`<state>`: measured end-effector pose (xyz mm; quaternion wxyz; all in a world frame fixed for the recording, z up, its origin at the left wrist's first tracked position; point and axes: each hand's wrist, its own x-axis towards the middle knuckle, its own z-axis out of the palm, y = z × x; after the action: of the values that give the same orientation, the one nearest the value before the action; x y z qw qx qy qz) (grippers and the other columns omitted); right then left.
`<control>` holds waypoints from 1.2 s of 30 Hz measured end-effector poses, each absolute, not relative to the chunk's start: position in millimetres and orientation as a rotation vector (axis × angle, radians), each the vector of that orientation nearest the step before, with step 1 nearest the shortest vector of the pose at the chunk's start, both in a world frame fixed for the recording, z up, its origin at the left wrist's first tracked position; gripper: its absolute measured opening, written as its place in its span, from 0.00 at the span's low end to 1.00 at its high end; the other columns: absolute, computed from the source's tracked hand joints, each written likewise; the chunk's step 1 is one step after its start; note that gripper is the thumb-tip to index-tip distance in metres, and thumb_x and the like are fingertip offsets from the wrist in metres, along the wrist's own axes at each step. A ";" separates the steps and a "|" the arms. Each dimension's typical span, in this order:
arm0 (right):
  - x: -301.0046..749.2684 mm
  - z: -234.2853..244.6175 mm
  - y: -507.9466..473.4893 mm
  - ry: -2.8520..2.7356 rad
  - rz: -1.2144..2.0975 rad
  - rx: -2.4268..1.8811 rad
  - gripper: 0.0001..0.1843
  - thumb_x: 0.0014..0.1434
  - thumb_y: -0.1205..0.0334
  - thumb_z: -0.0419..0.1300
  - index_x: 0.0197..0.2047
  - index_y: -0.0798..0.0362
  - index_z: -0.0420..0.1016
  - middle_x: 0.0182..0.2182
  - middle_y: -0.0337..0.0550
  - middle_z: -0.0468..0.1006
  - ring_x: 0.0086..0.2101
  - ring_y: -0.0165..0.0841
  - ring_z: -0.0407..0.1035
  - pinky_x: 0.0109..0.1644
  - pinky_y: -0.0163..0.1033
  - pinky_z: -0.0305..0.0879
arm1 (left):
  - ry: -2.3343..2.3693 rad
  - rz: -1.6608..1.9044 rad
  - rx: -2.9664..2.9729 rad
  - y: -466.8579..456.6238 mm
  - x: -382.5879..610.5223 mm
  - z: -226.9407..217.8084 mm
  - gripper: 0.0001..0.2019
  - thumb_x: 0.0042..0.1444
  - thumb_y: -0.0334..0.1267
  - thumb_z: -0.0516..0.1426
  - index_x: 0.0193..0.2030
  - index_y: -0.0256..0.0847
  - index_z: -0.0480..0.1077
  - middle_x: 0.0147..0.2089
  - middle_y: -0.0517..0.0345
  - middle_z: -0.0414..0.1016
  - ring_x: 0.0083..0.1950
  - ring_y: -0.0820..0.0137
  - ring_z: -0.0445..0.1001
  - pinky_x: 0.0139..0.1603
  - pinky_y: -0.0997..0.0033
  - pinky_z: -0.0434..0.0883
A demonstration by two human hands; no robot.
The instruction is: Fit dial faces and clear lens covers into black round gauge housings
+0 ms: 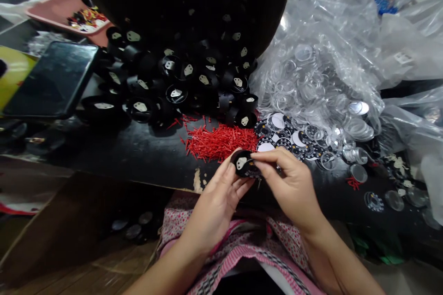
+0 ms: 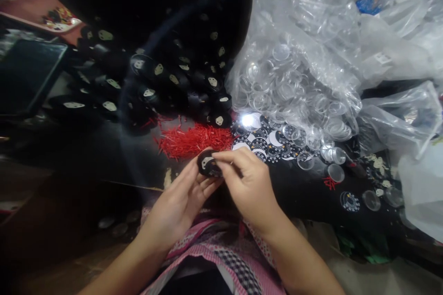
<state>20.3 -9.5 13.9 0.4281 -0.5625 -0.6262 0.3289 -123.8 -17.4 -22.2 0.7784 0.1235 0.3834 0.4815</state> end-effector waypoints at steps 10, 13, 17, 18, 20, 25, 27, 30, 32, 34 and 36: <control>21.8 16.3 -7.0 -1.636 0.988 -1.573 0.02 0.63 0.66 0.59 0.38 0.50 0.70 0.34 0.37 0.74 0.36 0.29 0.71 0.41 0.36 0.66 | 0.972 0.897 0.705 -23.0 -135.8 -34.7 0.16 0.63 0.47 0.58 0.57 0.58 0.73 0.60 0.64 0.75 0.64 0.59 0.69 0.64 0.56 0.69; 23.8 16.5 -3.7 -1.609 1.037 -1.634 0.03 0.61 0.64 0.60 0.38 0.50 0.69 0.34 0.36 0.74 0.34 0.30 0.70 0.39 0.37 0.65 | 0.937 0.893 0.706 -21.9 -138.1 -34.2 0.16 0.63 0.46 0.58 0.57 0.55 0.74 0.60 0.62 0.75 0.62 0.59 0.71 0.60 0.59 0.73; 24.2 11.6 -7.9 -1.573 1.228 -1.613 0.07 0.61 0.62 0.60 0.44 0.49 0.68 0.36 0.37 0.75 0.35 0.31 0.70 0.38 0.37 0.66 | 0.967 0.880 0.754 -23.6 -137.8 -32.6 0.16 0.59 0.40 0.61 0.55 0.49 0.73 0.59 0.58 0.76 0.60 0.62 0.73 0.61 0.61 0.70; 24.7 10.3 -11.2 -1.584 1.271 -1.582 0.08 0.62 0.63 0.59 0.45 0.49 0.68 0.38 0.38 0.75 0.37 0.31 0.71 0.40 0.37 0.67 | 0.997 0.860 0.793 -24.7 -138.0 -32.4 0.16 0.58 0.38 0.61 0.54 0.48 0.73 0.58 0.56 0.76 0.59 0.62 0.73 0.62 0.61 0.69; 26.4 8.6 -18.6 -1.615 1.280 -1.531 0.09 0.63 0.67 0.56 0.47 0.50 0.69 0.40 0.40 0.77 0.39 0.32 0.72 0.42 0.37 0.68 | 1.066 0.822 0.903 -27.6 -139.8 -32.4 0.15 0.58 0.36 0.60 0.52 0.46 0.73 0.55 0.55 0.77 0.57 0.61 0.74 0.61 0.60 0.69; 30.6 4.8 -19.3 -1.796 1.163 -1.488 0.10 0.65 0.66 0.56 0.49 0.48 0.73 0.43 0.40 0.80 0.40 0.32 0.73 0.45 0.39 0.66 | 1.166 0.875 0.913 -32.9 -150.9 -36.2 0.13 0.57 0.39 0.62 0.50 0.47 0.76 0.53 0.53 0.78 0.57 0.58 0.74 0.62 0.58 0.67; 28.1 0.0 -8.6 -1.974 0.940 -1.600 0.09 0.65 0.65 0.55 0.45 0.50 0.76 0.42 0.42 0.81 0.42 0.36 0.72 0.48 0.44 0.63 | 1.186 0.951 0.731 -32.1 -155.2 -37.9 0.15 0.56 0.40 0.64 0.50 0.46 0.75 0.52 0.53 0.79 0.57 0.57 0.74 0.62 0.58 0.68; 17.9 -9.1 9.9 -2.250 0.539 -1.757 0.08 0.65 0.66 0.55 0.40 0.54 0.76 0.37 0.47 0.80 0.41 0.41 0.70 0.47 0.47 0.58 | 1.150 1.083 0.509 -28.7 -158.1 -36.9 0.14 0.55 0.39 0.64 0.48 0.44 0.74 0.49 0.53 0.80 0.53 0.60 0.77 0.59 0.59 0.71; 9.8 -13.3 18.6 -2.369 0.388 -1.764 0.08 0.65 0.65 0.55 0.41 0.55 0.75 0.37 0.49 0.79 0.40 0.42 0.70 0.46 0.47 0.56 | 1.100 1.126 0.412 -26.3 -157.8 -33.8 0.12 0.56 0.38 0.64 0.47 0.43 0.73 0.48 0.53 0.80 0.53 0.60 0.77 0.59 0.57 0.72; 3.9 -14.9 22.8 -2.435 0.283 -1.766 0.08 0.66 0.65 0.54 0.41 0.56 0.74 0.37 0.50 0.79 0.39 0.42 0.69 0.44 0.47 0.55 | 1.059 1.135 0.360 -24.6 -156.0 -30.4 0.11 0.57 0.37 0.62 0.47 0.41 0.73 0.48 0.52 0.80 0.54 0.59 0.77 0.60 0.56 0.71; 1.9 -14.6 23.6 -2.475 0.241 -1.792 0.08 0.66 0.64 0.54 0.38 0.56 0.73 0.35 0.50 0.78 0.38 0.42 0.69 0.43 0.47 0.54 | 1.030 1.156 0.349 -23.5 -153.3 -28.7 0.11 0.59 0.38 0.61 0.48 0.41 0.72 0.50 0.52 0.80 0.55 0.59 0.76 0.62 0.55 0.71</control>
<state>1.9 23.6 -14.6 0.0380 -0.5842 -0.8069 0.0785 -153.3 -23.5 -28.7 0.7013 0.1566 0.4626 0.5192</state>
